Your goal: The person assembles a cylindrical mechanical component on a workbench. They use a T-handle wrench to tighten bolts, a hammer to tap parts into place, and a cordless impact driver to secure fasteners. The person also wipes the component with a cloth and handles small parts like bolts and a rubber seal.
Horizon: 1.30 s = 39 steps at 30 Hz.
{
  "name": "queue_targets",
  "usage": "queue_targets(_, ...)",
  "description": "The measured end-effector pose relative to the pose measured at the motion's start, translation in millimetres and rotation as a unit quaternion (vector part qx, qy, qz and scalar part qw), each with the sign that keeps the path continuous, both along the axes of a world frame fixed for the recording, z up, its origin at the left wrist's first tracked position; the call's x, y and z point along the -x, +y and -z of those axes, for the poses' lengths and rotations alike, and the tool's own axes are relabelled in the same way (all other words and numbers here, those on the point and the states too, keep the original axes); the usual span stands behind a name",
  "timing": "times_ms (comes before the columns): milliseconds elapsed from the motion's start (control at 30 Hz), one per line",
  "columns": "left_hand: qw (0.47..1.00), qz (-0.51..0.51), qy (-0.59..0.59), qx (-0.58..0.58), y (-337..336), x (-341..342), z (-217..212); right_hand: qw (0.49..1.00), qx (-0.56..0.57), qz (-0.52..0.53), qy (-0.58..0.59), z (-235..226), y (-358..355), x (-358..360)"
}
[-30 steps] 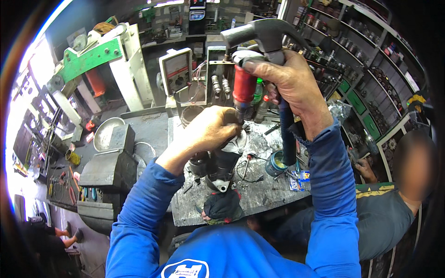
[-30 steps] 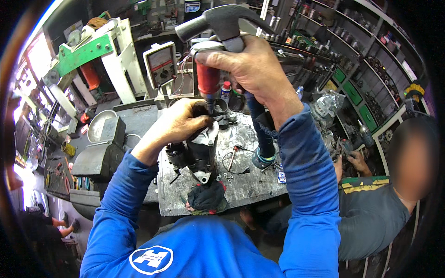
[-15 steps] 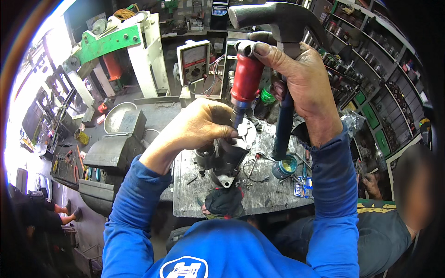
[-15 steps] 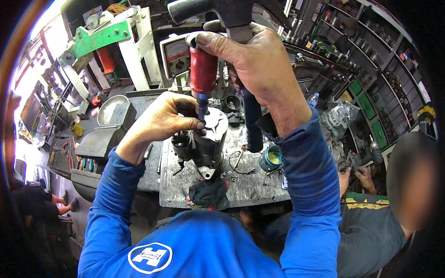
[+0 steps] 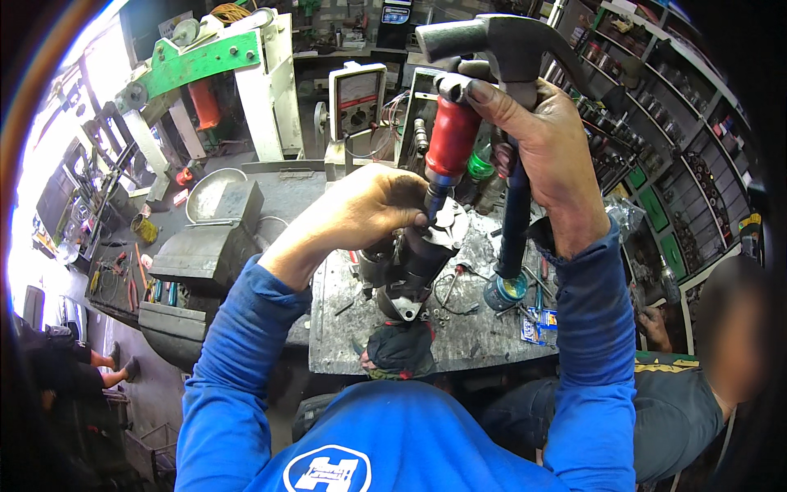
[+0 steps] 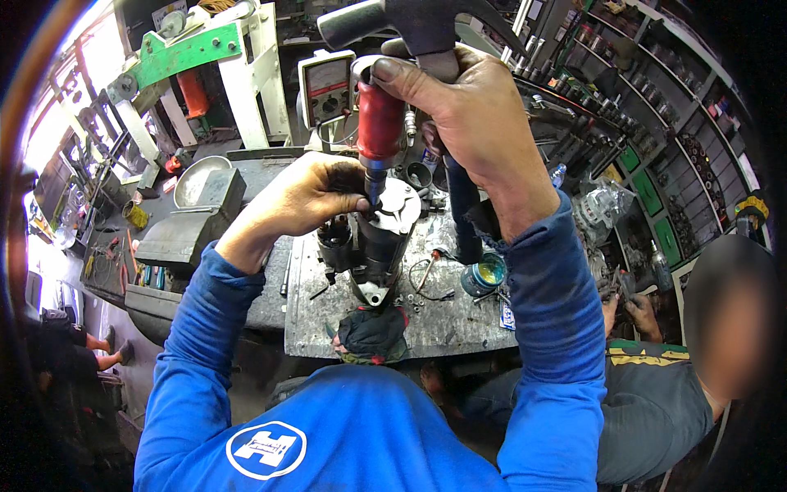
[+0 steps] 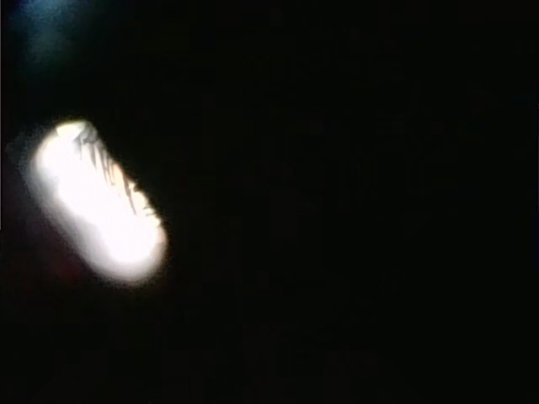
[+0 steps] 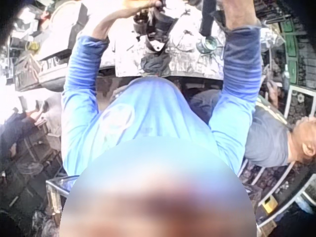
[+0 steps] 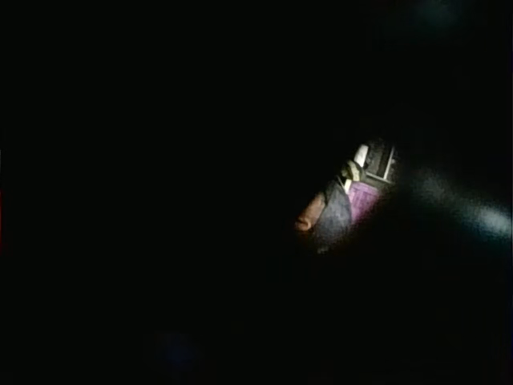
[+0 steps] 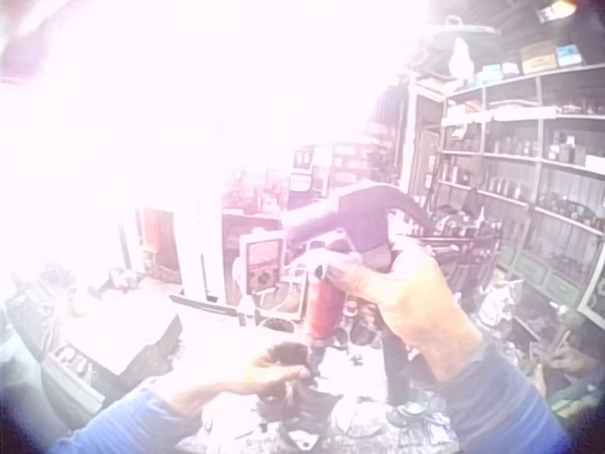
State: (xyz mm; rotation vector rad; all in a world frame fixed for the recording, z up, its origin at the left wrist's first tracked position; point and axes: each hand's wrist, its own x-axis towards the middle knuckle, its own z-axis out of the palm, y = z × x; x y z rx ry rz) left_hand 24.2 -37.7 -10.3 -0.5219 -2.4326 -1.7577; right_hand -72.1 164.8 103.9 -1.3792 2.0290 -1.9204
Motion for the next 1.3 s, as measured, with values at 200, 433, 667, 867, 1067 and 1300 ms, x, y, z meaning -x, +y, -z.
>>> queue_targets(200, 1.000, -0.012, 0.021, 0.020, -1, 0, 7, 1.000, -0.017, -0.004, -0.015, 1, 3, -9)
queue_targets(433, 1.000, -0.004, 0.011, 0.001, -3, 5, 16, 0.998, 0.018, -0.040, -0.037, 5, 5, -15)
queue_targets(667, 1.000, -0.007, 0.019, 0.000, -2, 2, 14, 0.998, 0.033, -0.025, -0.045, 11, 7, -21)
queue_targets(867, 0.987, 0.000, 0.143, -0.075, -3, -11, -30, 0.992, 0.035, 0.061, 0.109, 10, -2, -29)
queue_targets(1067, 0.990, -0.111, 0.072, -0.047, 38, -2, -65, 0.976, -0.008, 0.107, 0.191, 2, -3, -35)
queue_targets(1300, 0.933, -0.224, 0.242, -0.140, 79, 16, -61, 0.940, -0.089, 0.195, 0.266, -7, 2, -46)
